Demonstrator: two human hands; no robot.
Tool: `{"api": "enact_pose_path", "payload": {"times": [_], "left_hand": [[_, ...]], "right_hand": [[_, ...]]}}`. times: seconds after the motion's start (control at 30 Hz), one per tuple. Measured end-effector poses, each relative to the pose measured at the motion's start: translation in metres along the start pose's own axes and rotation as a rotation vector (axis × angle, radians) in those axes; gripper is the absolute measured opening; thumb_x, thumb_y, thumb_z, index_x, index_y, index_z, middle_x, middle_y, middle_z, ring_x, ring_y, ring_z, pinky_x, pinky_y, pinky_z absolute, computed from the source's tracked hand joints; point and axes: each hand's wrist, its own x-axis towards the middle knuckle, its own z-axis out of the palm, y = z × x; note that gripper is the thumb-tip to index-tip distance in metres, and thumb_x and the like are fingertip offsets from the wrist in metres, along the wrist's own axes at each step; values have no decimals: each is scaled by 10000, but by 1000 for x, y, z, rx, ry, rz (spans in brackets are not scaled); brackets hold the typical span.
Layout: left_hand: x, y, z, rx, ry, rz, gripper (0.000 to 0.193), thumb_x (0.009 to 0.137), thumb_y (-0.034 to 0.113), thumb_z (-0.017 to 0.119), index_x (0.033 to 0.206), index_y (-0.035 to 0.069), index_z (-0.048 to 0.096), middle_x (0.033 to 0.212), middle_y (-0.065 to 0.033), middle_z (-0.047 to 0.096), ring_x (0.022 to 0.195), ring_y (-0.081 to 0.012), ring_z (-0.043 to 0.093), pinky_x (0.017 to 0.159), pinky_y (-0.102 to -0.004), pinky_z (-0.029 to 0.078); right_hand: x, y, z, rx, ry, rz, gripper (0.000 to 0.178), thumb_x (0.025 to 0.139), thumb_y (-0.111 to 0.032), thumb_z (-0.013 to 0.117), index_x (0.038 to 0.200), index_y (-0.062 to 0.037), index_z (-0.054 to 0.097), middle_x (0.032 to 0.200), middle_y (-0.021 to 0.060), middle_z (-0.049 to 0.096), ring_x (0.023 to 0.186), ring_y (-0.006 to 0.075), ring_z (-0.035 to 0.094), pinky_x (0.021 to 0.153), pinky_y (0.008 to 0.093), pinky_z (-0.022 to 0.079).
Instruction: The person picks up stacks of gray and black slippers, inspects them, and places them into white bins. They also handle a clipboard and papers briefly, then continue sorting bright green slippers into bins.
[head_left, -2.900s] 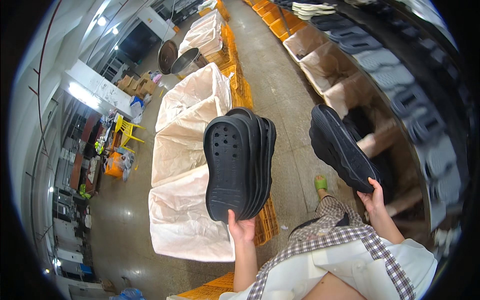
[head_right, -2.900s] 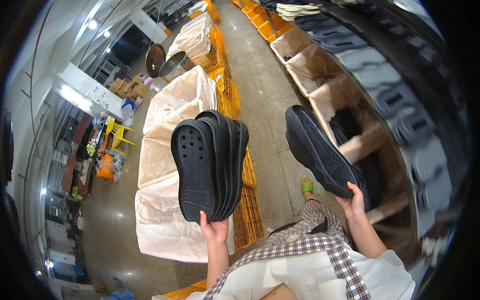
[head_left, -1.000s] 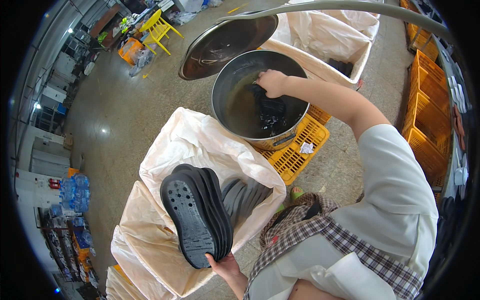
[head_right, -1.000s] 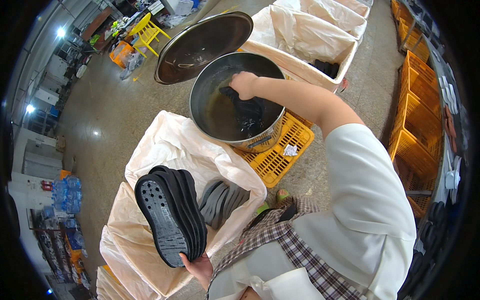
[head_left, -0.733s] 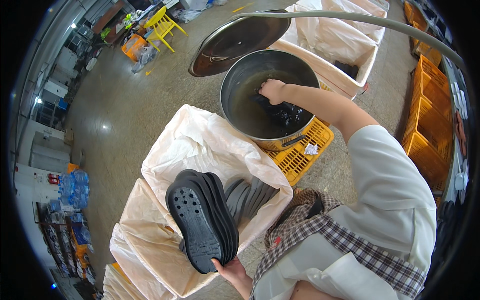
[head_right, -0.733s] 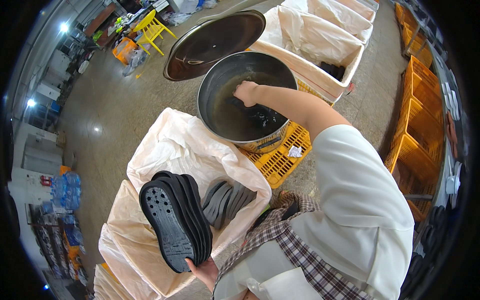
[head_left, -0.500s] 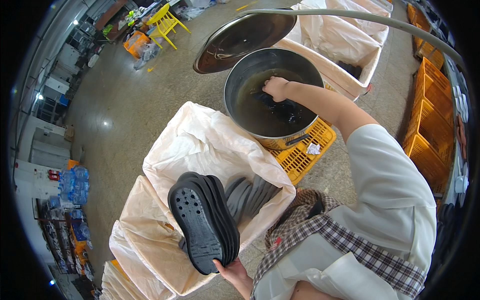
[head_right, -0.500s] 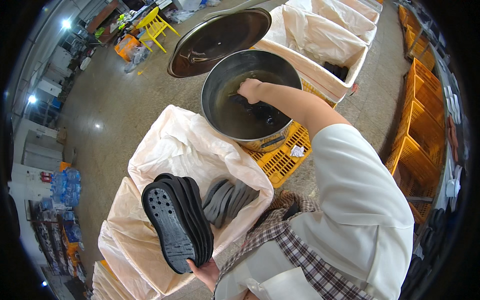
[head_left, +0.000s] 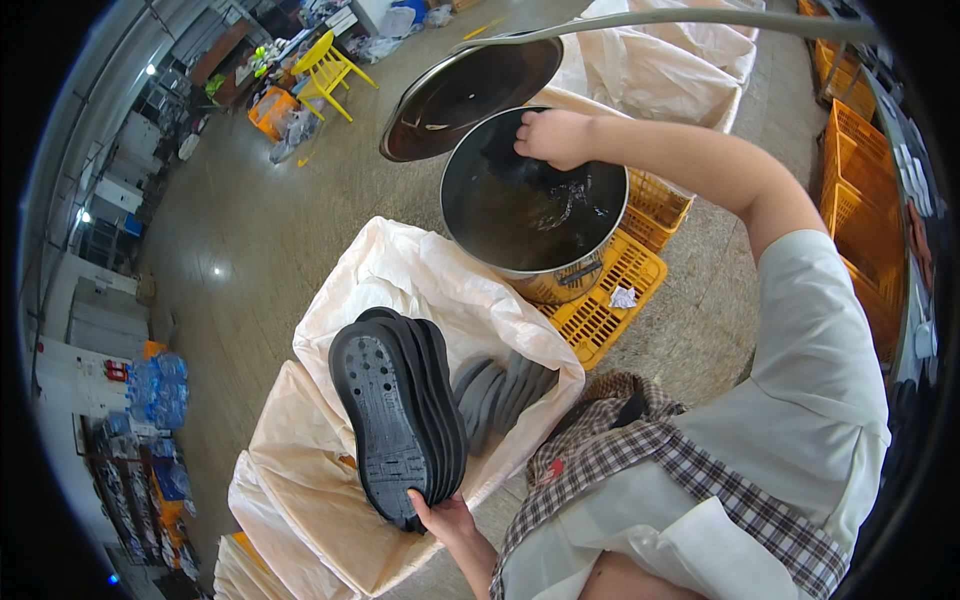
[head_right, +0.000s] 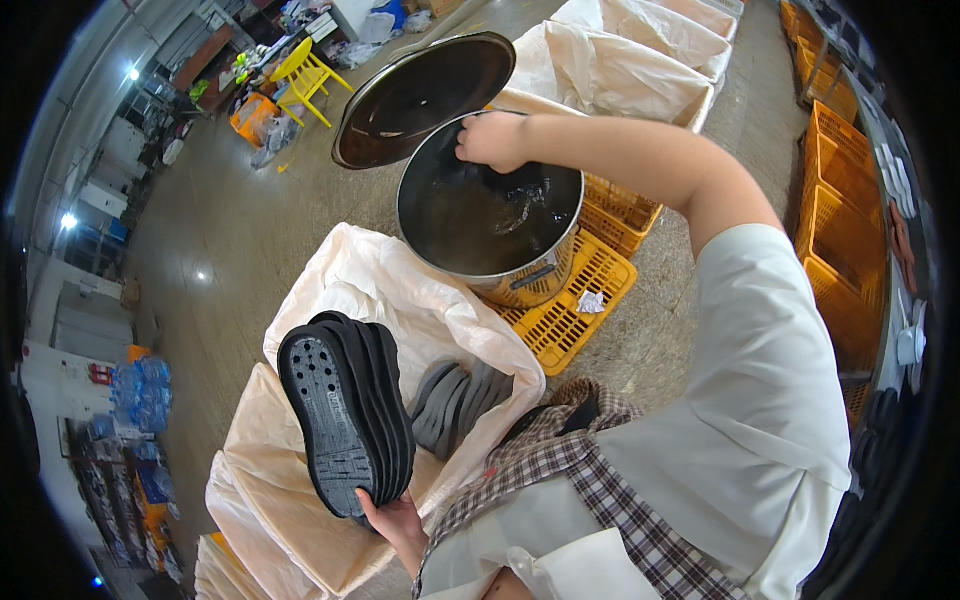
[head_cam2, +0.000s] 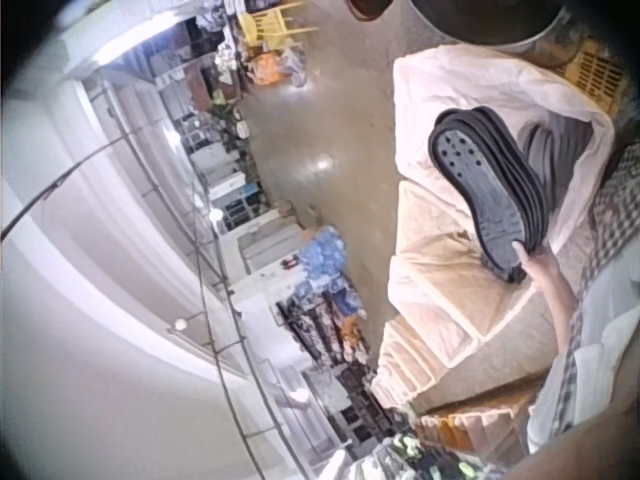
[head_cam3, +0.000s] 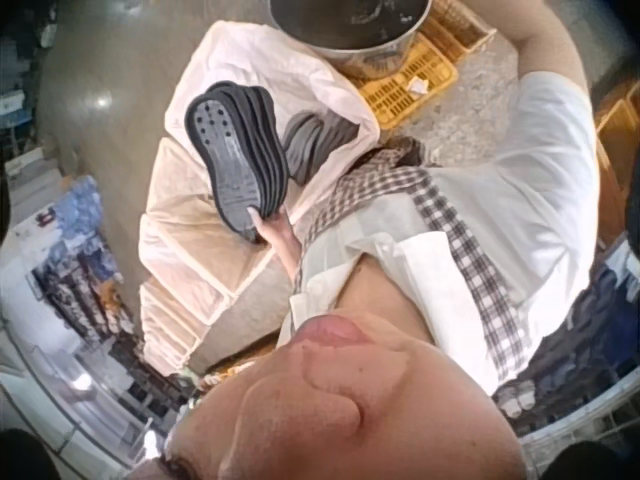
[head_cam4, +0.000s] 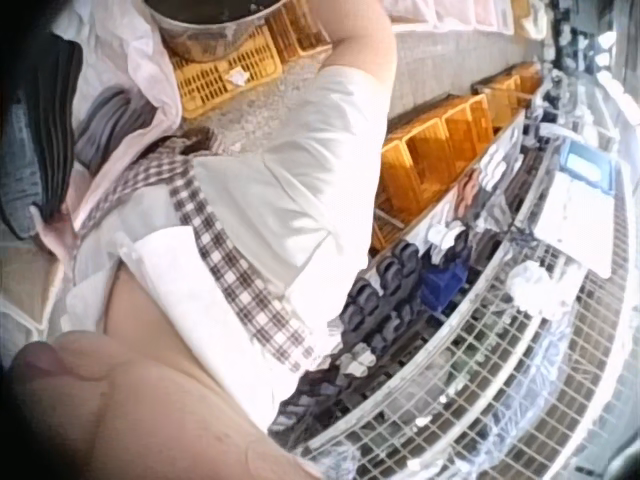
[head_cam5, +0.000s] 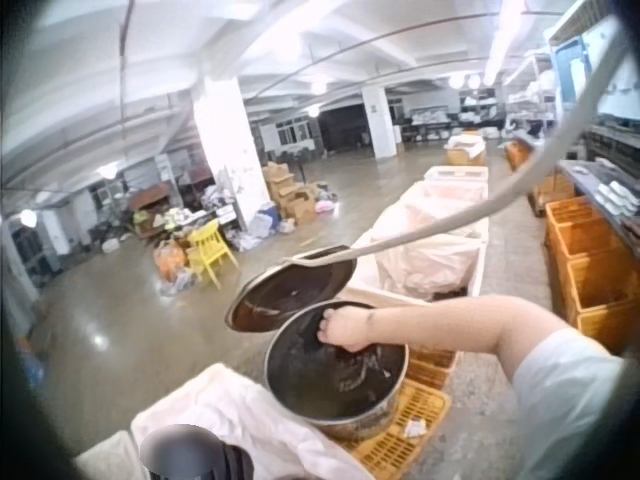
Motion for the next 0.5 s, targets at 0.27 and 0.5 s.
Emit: {"api": "enact_pose_path", "payload": {"times": [0.27, 0.5], "left_hand": [[7, 16, 11, 5, -44, -50, 597, 865, 390, 583, 1284, -9, 434, 1255, -154, 521, 1075, -280, 554, 866, -376, 494], [11, 17, 13, 22, -180, -101, 583, 868, 374, 586, 1284, -6, 436, 1264, -148, 517, 1084, -278, 550, 869, -371, 489]], "right_hand": [[-48, 0, -69, -16, 247, 9, 281, 663, -36, 577, 943, -20, 566, 939, 112, 592, 968, 297, 524, 786, 389, 490], [-90, -10, -86, -34, 155, 87, 335, 661, -33, 584, 993, -14, 546, 991, 127, 579, 998, 308, 514, 805, 394, 485]]}}
